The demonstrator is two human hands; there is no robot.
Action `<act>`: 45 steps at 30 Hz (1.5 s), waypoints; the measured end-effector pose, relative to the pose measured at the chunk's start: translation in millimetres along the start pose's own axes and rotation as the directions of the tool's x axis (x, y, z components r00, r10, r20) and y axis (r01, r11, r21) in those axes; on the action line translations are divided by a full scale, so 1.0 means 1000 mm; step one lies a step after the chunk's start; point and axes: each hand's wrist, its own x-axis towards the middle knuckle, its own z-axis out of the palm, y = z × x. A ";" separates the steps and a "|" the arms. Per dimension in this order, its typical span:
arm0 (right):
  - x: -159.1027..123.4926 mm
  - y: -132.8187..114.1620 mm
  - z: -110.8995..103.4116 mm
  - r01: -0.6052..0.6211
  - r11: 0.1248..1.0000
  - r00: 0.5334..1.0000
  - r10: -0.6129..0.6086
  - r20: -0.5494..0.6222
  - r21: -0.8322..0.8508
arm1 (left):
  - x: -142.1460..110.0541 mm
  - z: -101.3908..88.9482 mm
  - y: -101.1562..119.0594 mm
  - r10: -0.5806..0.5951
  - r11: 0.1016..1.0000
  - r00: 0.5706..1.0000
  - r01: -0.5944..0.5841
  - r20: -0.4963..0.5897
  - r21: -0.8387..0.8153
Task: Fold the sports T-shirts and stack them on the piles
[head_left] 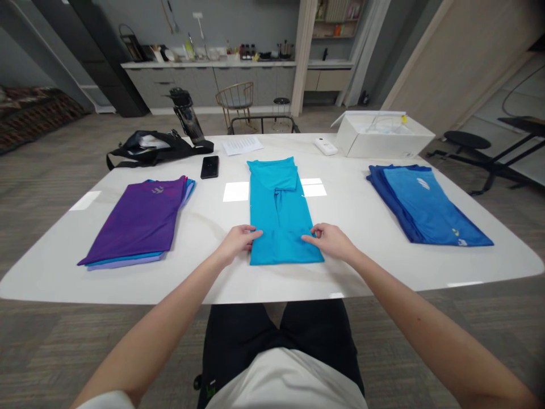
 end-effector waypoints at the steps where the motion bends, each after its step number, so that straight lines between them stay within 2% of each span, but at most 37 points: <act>1: 0.004 -0.001 0.001 -0.031 0.999 0.999 0.032 0.020 -0.030 | 0.006 -0.001 0.001 -0.004 0.999 1.000 0.004 0.001 0.040; 4: 0.010 -0.008 0.002 -0.079 0.994 0.995 0.083 0.060 -0.077 | 0.017 -0.001 0.002 0.050 0.976 0.999 -0.046 -0.015 0.211; 7: 0.010 -0.014 -0.003 -0.009 0.999 1.000 0.010 0.021 -0.040 | 0.019 -0.001 0.002 0.209 0.933 0.977 -0.208 0.027 0.295; 10: 0.012 -0.017 -0.012 0.066 0.991 0.992 -0.053 -0.111 0.117 | 0.019 -0.004 0.009 0.454 0.868 0.891 -0.444 0.009 0.222; 12: 0.021 -0.018 -0.017 0.093 0.968 0.983 -0.051 -0.178 0.235 | 0.025 -0.006 0.017 0.547 0.830 0.836 -0.535 -0.047 0.157; 13: 0.028 -0.017 -0.019 0.103 0.954 0.978 -0.046 -0.201 0.281 | 0.032 -0.007 0.022 0.564 0.823 0.823 -0.553 -0.068 0.132; 16: 0.065 -0.016 -0.018 0.121 0.924 0.972 -0.035 -0.234 0.363 | 0.064 -0.008 0.038 0.573 0.819 0.814 -0.564 -0.092 0.109; 18: 0.097 -0.015 -0.016 0.123 0.908 0.967 -0.018 -0.255 0.400 | 0.092 -0.007 0.054 0.598 0.800 0.791 -0.582 -0.131 0.146; 21: 0.150 -0.019 -0.022 0.132 0.890 0.947 0.016 -0.320 0.436 | 0.132 -0.007 0.090 0.695 0.719 0.696 -0.658 -0.181 0.225; 23: 0.187 -0.025 -0.031 0.147 0.883 0.930 0.030 -0.367 0.445 | 0.159 -0.009 0.121 0.765 0.644 0.620 -0.722 -0.175 0.253; 25: 0.226 -0.030 -0.041 0.164 0.890 0.907 0.033 -0.419 0.425 | 0.189 -0.013 0.150 0.805 0.593 0.570 -0.764 -0.165 0.253; 27: 0.266 -0.031 -0.047 0.161 0.924 0.880 0.025 -0.474 0.347 | 0.226 -0.018 0.170 0.796 0.605 0.580 -0.757 -0.172 0.247; 29: 0.302 -0.028 -0.043 0.086 0.973 0.874 0.030 -0.484 0.215 | 0.266 -0.023 0.175 0.725 0.689 0.653 -0.676 -0.221 0.263; 32: 0.334 -0.015 -0.024 -0.119 0.993 0.925 0.112 -0.364 0.004 | 0.313 -0.030 0.154 0.526 0.847 0.782 -0.445 -0.335 0.290; 34: 0.339 -0.006 -0.011 -0.200 0.977 0.943 0.170 -0.286 -0.080 | 0.328 -0.032 0.134 0.467 0.873 0.816 -0.364 -0.341 0.324; 35: 0.338 -0.003 -0.006 -0.212 0.972 0.946 0.179 -0.271 -0.098 | 0.331 -0.033 0.126 0.477 0.863 0.818 -0.364 -0.323 0.351; 37: 0.334 -0.001 -0.002 -0.195 0.975 0.943 0.158 -0.293 -0.102 | 0.329 -0.033 0.120 0.543 0.819 0.783 -0.414 -0.303 0.397; 39: 0.332 -0.003 -0.005 -0.127 0.988 0.930 0.086 -0.358 -0.092 | 0.324 -0.032 0.125 0.620 0.772 0.714 -0.482 -0.326 0.414; 42: 0.337 -0.008 -0.012 0.028 0.994 0.883 -0.075 -0.464 -0.106 | 0.320 -0.029 0.143 0.706 0.706 0.606 -0.558 -0.367 0.436; 43: 0.341 -0.009 -0.013 0.055 0.991 0.879 -0.105 -0.466 -0.119 | 0.322 -0.029 0.147 0.712 0.699 0.595 -0.553 -0.373 0.454; 45: 0.348 -0.008 -0.010 0.022 0.989 0.911 -0.080 -0.406 -0.145 | 0.328 -0.027 0.149 0.688 0.716 0.617 -0.493 -0.382 0.493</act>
